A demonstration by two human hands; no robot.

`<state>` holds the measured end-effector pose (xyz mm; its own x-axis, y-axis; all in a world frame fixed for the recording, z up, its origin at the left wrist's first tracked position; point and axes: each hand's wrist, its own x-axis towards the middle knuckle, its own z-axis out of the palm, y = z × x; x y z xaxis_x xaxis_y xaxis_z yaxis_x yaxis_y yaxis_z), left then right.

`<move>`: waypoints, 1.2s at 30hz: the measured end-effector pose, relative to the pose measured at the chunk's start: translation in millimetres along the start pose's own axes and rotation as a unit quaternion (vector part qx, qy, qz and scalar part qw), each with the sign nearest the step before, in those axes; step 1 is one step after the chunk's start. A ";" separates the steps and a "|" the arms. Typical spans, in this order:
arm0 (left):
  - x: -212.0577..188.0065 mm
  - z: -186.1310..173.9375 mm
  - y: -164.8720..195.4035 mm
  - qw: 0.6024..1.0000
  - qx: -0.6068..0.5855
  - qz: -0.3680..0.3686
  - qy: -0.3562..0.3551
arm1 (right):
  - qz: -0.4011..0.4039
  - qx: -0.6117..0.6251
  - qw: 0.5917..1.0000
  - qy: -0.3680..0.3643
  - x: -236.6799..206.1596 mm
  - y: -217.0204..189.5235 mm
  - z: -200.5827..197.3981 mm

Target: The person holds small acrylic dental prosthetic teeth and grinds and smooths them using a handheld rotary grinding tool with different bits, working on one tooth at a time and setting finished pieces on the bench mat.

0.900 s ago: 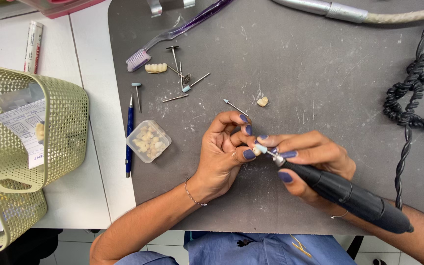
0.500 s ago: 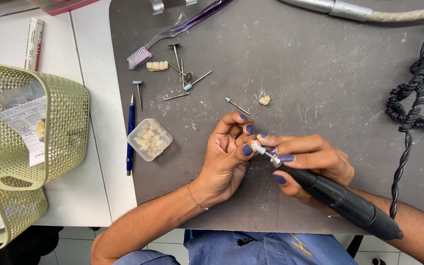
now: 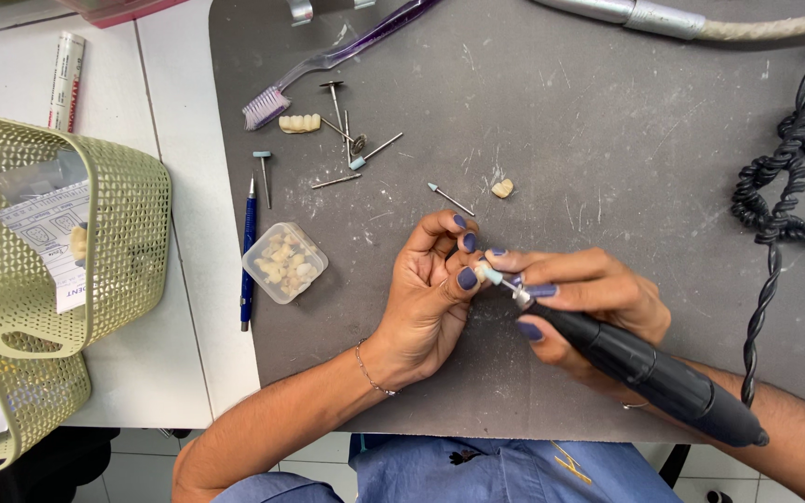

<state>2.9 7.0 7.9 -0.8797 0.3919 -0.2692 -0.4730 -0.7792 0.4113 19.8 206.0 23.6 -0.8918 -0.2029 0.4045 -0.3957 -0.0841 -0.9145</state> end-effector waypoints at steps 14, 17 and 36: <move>-0.8 -1.1 1.1 1.000 0.015 0.002 0.003 | 0.008 -0.011 1.000 0.005 0.5 -1.5 2.6; 0.7 -1.1 0.4 1.000 0.009 0.000 -0.003 | -0.008 -0.022 1.000 -0.004 0.0 -1.8 2.1; 0.2 1.1 2.7 1.000 0.010 -0.016 0.001 | 0.015 0.024 1.000 0.003 -0.1 -0.8 1.4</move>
<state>1.4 5.5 9.9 -0.8644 0.4146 -0.2844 -0.5011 -0.7566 0.4200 20.6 204.8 24.3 -0.9047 -0.1997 0.3765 -0.3578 -0.1239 -0.9255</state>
